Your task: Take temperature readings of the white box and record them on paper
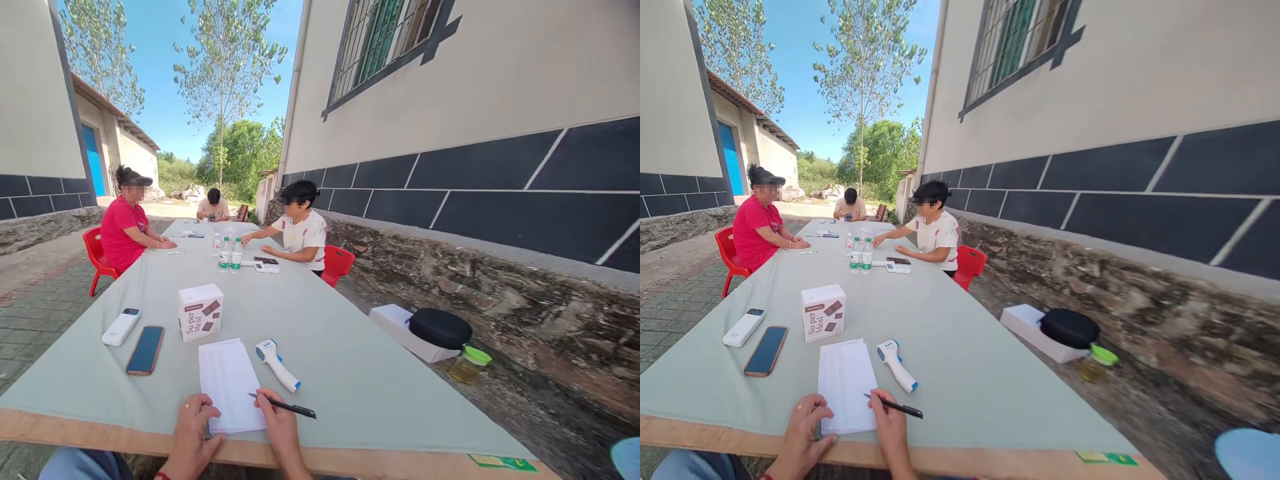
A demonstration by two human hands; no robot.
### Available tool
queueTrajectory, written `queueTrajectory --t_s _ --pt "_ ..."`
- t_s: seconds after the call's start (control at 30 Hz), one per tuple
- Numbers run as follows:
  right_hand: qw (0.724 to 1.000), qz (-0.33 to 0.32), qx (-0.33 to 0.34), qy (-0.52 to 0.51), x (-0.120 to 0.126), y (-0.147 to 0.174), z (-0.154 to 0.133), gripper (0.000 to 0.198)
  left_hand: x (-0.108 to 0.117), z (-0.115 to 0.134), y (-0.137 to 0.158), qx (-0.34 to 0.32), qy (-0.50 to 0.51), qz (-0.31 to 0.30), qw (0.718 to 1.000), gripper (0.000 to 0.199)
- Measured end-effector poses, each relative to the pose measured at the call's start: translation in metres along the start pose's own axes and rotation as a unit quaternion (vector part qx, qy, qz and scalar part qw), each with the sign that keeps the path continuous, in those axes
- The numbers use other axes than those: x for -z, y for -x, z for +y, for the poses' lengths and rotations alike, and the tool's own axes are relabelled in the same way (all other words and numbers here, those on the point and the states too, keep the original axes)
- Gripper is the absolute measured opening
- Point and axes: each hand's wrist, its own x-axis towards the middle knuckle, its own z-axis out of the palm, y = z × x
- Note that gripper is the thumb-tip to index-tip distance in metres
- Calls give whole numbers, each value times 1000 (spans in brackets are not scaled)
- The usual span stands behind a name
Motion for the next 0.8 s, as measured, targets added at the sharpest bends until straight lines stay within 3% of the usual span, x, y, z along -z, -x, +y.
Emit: queueTrajectory --t_s 0.2,0.33,0.53,0.8 --pt "1000 0 0 9 -4 -2 -2 36 1 -1 -3 -2 -10 2 1000 27" --pt "997 25 64 32 -3 10 -20 26 11 7 -5 -17 -19 -14 1000 26" --pt "997 -49 15 60 -6 27 -17 22 11 8 -10 -56 -30 -47 997 15" --pt "991 -91 49 82 -6 38 -14 15 13 12 -4 -138 -51 -74 986 16"
